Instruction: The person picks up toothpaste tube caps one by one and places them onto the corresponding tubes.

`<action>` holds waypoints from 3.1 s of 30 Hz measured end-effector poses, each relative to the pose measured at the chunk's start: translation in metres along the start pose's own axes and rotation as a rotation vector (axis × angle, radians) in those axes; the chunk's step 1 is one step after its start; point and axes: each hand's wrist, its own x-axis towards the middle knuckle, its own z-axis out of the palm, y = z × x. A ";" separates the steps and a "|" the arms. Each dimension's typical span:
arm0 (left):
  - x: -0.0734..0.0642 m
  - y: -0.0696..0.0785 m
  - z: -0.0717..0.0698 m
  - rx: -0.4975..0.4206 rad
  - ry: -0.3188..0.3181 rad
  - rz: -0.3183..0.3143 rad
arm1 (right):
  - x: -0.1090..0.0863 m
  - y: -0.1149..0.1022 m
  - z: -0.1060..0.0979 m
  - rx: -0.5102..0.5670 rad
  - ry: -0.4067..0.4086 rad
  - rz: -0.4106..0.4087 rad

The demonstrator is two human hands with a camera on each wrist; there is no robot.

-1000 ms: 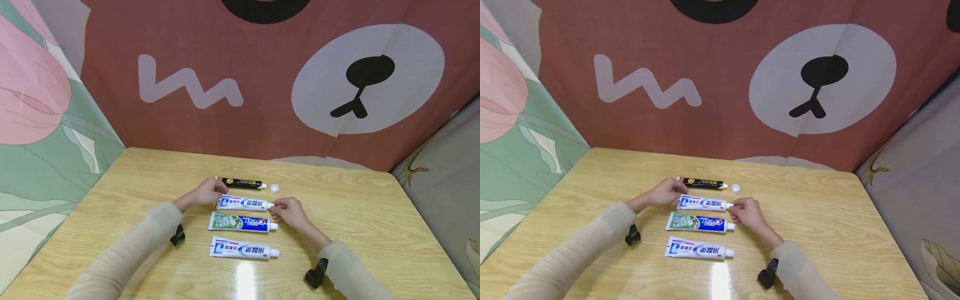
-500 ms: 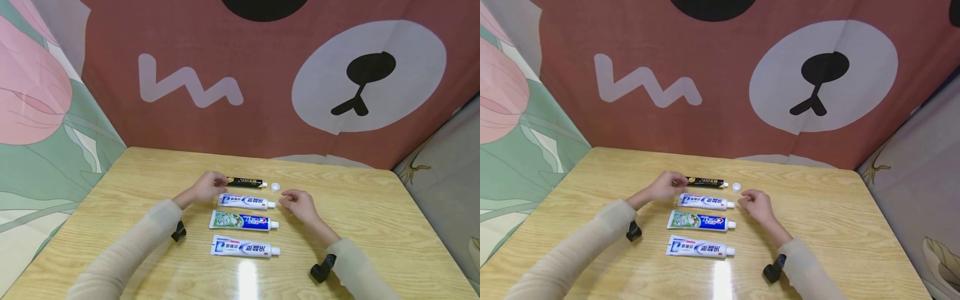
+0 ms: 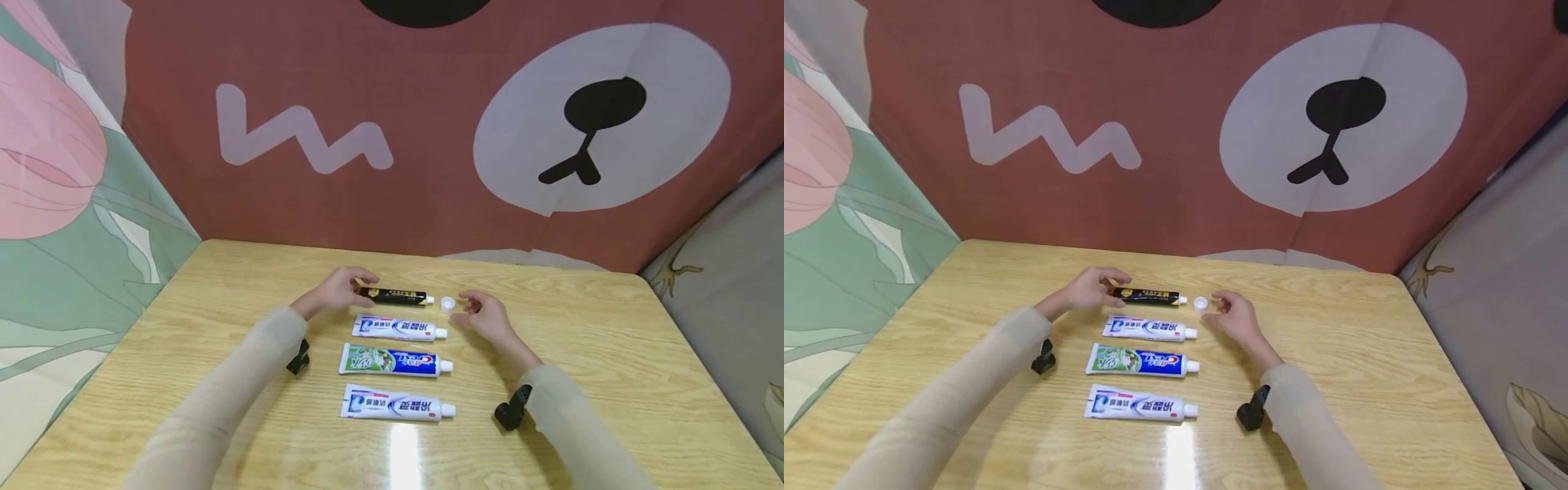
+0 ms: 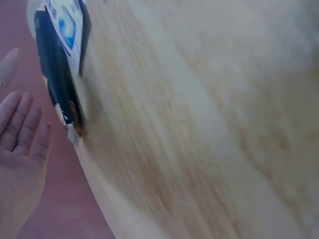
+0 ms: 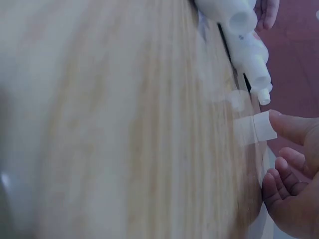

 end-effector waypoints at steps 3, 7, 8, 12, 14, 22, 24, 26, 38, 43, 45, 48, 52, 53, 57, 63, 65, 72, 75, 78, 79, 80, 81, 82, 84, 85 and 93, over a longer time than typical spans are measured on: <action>0.006 -0.003 -0.002 0.002 -0.027 0.001 | 0.007 0.001 0.004 -0.026 0.001 -0.030; 0.018 -0.004 0.003 0.020 -0.040 0.004 | 0.011 0.001 0.004 -0.020 -0.028 -0.052; 0.020 -0.004 0.003 0.025 -0.043 0.002 | 0.011 0.001 0.004 -0.021 -0.037 -0.059; 0.028 -0.007 0.007 0.042 -0.061 -0.019 | 0.013 0.001 0.005 -0.027 -0.058 -0.058; 0.031 -0.009 0.009 0.046 -0.072 -0.036 | 0.014 0.002 0.006 -0.039 -0.063 -0.058; 0.039 -0.016 0.015 0.064 -0.113 -0.054 | 0.015 0.003 0.007 -0.062 -0.076 -0.097; 0.040 -0.016 0.017 0.072 -0.112 -0.036 | 0.016 0.003 0.007 -0.068 -0.070 -0.105; 0.041 -0.015 0.018 0.074 -0.109 -0.030 | 0.017 0.003 0.007 -0.076 -0.066 -0.112; 0.040 -0.009 0.020 0.106 -0.119 -0.058 | 0.015 0.003 0.010 -0.083 -0.038 -0.064; 0.040 -0.008 0.020 0.123 -0.126 -0.064 | 0.014 0.001 0.010 -0.055 -0.010 -0.032; 0.039 -0.007 0.020 0.125 -0.125 -0.057 | 0.014 0.000 0.010 -0.052 -0.001 -0.025; 0.038 -0.006 0.019 0.106 -0.111 -0.051 | 0.014 -0.001 0.008 -0.048 0.000 -0.015; 0.037 -0.005 0.017 0.068 -0.068 -0.050 | 0.014 -0.003 0.007 -0.038 -0.011 -0.014; 0.036 -0.004 0.016 0.066 -0.054 -0.044 | 0.014 -0.003 0.007 -0.034 -0.012 -0.015; 0.034 -0.001 0.013 0.054 -0.012 -0.028 | 0.014 -0.005 0.007 -0.017 -0.018 -0.026; 0.031 0.003 0.009 0.042 0.027 -0.029 | 0.013 -0.008 0.006 0.043 -0.024 -0.042; 0.029 0.005 0.008 0.034 0.035 -0.027 | 0.013 -0.011 0.005 0.059 -0.034 -0.063; 0.021 0.014 0.006 0.022 0.046 0.006 | 0.012 -0.024 0.002 0.044 -0.056 -0.197; 0.019 0.016 0.006 0.024 0.050 0.026 | 0.011 -0.030 0.002 0.012 -0.047 -0.237; 0.017 0.018 0.006 0.019 0.055 0.036 | 0.010 -0.035 0.002 -0.016 -0.050 -0.260; 0.017 0.018 0.006 0.016 0.055 0.036 | 0.010 -0.036 0.003 -0.021 -0.050 -0.269; 0.016 0.019 0.006 0.014 0.056 0.035 | 0.010 -0.037 0.003 -0.022 -0.051 -0.275; 0.016 0.019 0.007 0.013 0.055 0.037 | 0.009 -0.038 0.004 -0.028 -0.053 -0.283; 0.016 0.019 0.007 0.012 0.054 0.040 | 0.009 -0.039 0.004 -0.030 -0.052 -0.289; 0.016 0.019 0.007 0.012 0.054 0.045 | 0.009 -0.039 0.005 -0.031 -0.049 -0.299; 0.016 0.019 0.007 0.011 0.053 0.049 | 0.009 -0.039 0.005 -0.032 -0.045 -0.301; 0.014 0.019 0.007 0.010 0.053 0.059 | 0.008 -0.042 0.005 0.038 -0.031 -0.224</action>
